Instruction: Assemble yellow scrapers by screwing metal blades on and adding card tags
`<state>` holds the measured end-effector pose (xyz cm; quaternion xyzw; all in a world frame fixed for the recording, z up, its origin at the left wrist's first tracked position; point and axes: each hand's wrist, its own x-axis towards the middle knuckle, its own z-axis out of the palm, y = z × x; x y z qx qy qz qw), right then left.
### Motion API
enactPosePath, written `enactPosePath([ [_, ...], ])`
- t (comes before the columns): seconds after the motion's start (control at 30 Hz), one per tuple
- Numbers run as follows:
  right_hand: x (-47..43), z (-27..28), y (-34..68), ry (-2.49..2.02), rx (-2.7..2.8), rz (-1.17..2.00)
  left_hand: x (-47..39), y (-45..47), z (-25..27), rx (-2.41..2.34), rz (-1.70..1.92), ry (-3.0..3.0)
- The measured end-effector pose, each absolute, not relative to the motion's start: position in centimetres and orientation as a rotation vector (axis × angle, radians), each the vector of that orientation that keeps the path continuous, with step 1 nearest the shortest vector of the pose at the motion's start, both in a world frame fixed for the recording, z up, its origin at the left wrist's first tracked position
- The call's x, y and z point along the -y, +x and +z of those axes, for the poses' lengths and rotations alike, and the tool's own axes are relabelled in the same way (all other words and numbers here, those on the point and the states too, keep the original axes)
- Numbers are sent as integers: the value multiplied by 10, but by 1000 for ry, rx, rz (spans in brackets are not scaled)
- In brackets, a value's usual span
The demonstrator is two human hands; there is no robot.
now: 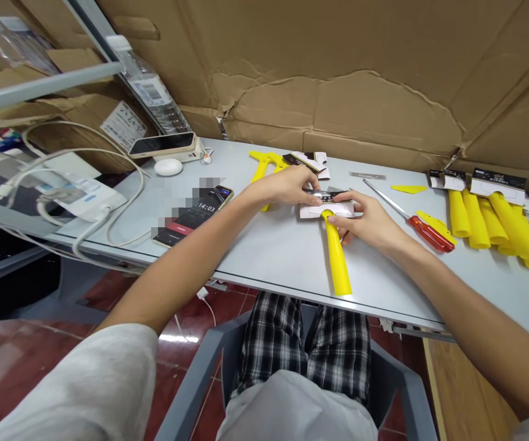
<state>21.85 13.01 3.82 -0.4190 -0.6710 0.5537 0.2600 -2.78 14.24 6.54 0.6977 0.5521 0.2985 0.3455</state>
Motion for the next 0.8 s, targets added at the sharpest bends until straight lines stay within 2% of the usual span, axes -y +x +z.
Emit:
enactPosePath([
  [0.23,-132,48,229,-1237,2212,1291,-140,-26,62,-1422,644,2012],
  [0.43,-129,69,234,-1313,2636,785,-132,-12,69,-1557,350,2243],
  [0.6,-132,63,234,-1379,2713,442,-135,-5,53,-1663,478,2265],
  [0.8,-121,63,241,-1479,2622,238,-128,-1,55,-1774,812,2367],
])
